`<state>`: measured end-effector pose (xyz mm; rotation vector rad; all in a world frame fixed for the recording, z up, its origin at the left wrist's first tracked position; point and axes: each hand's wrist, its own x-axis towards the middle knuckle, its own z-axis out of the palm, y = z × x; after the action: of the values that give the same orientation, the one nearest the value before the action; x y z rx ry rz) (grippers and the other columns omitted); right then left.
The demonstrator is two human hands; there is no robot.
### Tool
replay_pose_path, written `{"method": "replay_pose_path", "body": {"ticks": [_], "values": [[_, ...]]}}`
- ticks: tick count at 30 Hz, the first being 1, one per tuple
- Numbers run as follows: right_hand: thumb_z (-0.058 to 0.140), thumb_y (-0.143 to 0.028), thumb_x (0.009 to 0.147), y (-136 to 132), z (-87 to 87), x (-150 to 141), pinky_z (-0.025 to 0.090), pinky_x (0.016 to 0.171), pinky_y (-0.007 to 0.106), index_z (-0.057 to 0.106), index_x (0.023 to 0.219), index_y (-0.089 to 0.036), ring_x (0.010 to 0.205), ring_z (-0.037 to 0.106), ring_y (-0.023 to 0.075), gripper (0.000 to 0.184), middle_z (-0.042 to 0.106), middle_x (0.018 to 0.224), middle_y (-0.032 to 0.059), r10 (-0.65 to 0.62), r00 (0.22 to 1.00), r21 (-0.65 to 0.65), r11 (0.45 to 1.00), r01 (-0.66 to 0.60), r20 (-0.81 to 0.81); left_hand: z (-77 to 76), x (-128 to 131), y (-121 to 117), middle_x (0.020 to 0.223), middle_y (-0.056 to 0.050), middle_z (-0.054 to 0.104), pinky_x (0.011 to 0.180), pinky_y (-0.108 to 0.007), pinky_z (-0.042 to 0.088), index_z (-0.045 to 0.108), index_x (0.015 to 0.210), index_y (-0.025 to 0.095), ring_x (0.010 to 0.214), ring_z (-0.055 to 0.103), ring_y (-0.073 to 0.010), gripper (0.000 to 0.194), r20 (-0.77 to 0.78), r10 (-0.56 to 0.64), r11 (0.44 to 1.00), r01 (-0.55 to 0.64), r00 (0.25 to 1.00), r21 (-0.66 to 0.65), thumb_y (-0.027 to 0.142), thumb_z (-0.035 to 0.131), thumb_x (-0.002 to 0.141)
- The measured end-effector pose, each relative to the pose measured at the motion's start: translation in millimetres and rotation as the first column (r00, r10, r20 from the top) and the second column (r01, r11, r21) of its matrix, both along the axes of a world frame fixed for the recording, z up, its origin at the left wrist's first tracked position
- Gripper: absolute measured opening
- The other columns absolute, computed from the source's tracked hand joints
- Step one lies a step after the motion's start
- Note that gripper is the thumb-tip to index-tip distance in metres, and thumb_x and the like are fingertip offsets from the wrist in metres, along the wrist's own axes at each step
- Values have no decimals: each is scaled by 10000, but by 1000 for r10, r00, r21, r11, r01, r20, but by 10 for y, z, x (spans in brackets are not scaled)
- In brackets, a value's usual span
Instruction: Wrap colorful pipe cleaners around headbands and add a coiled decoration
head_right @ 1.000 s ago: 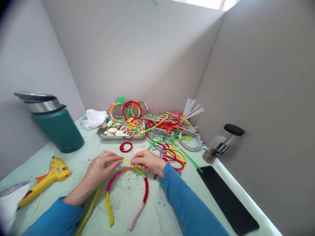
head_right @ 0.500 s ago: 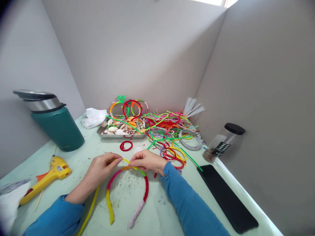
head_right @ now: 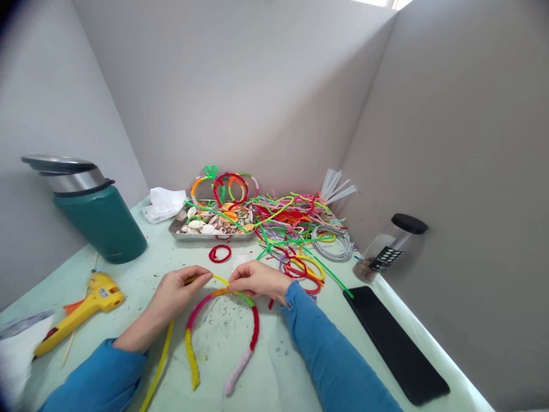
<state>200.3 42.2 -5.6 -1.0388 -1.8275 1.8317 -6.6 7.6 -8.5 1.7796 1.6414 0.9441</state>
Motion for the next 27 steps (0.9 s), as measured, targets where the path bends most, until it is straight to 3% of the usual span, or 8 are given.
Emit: {"method": "replay_pose_path", "body": {"ticks": [9,21,27], "values": [[613,-305,725,-38,40,-34,255,377,152,570,784,-144,406,341,29,177,443,511,-76,-29,998,29,999,28,51,9,-2,-7,741,2,701,644,-237,426,680,749,195,705,606,-173,269,7,-4,1000,4,1000,9,423,536,734],[593,-256,716,-45,29,-106,210,357,158,543,743,-148,386,304,27,122,417,484,-83,-96,995,47,994,95,19,-17,-6,-2,710,-3,696,623,-238,430,686,745,183,682,599,-173,296,12,-14,1000,14,1000,4,433,529,732],[561,-216,706,-61,48,-150,255,386,164,566,740,-150,421,347,42,74,450,515,-71,-120,988,142,984,105,101,-6,8,-14,713,-5,695,628,-239,429,686,749,181,686,599,-173,290,19,-20,1000,20,1000,3,423,528,734]]}}
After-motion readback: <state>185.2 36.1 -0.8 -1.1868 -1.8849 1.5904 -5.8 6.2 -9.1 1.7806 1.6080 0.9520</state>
